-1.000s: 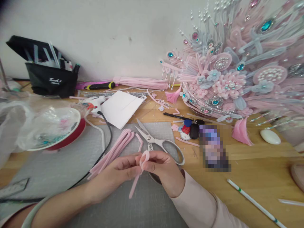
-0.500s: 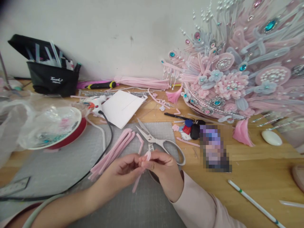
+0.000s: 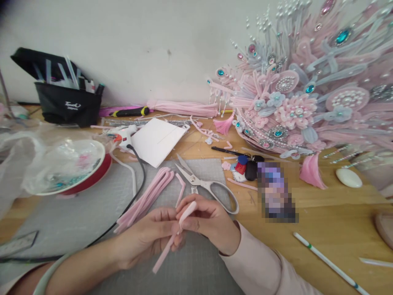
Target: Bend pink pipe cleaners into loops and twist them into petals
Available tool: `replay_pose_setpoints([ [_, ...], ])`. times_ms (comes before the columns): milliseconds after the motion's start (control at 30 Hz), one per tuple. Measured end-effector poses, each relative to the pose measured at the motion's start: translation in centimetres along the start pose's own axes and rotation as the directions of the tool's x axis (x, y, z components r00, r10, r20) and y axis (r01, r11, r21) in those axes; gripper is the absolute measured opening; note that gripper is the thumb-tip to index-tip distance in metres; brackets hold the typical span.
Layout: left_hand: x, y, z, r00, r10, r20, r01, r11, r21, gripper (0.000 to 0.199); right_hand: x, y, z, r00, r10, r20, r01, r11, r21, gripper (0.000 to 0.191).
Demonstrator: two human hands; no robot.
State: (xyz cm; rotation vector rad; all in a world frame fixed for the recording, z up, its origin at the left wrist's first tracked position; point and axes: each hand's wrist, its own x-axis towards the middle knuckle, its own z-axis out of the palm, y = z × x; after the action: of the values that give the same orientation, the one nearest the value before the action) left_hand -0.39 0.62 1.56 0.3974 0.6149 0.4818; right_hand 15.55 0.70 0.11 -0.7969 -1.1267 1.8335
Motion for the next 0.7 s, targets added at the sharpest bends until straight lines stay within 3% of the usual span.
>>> replay_pose_setpoints([
  [267, 0.1, 0.3, -0.3, 0.999, -0.017, -0.031, 0.020, 0.994, 0.109, 0.020, -0.1, -1.0, -0.3, 0.989, -0.142, -0.032, 0.127, 0.948, -0.292, 0.011],
  [533, 0.0, 0.9, -0.3, 0.997, 0.011, -0.070, 0.008, 0.963, 0.269, 0.024, -0.3, -0.7, 0.2, 0.986, -0.124, -0.112, 0.090, 0.960, -0.267, 0.016],
  [700, 0.0, 1.1, 0.0, 0.994, 0.068, -0.088, -0.021, 0.893, 0.450, 0.024, -0.7, -0.6, 0.5, 0.978, -0.081, -0.191, 0.023, 0.957, -0.290, 0.023],
])
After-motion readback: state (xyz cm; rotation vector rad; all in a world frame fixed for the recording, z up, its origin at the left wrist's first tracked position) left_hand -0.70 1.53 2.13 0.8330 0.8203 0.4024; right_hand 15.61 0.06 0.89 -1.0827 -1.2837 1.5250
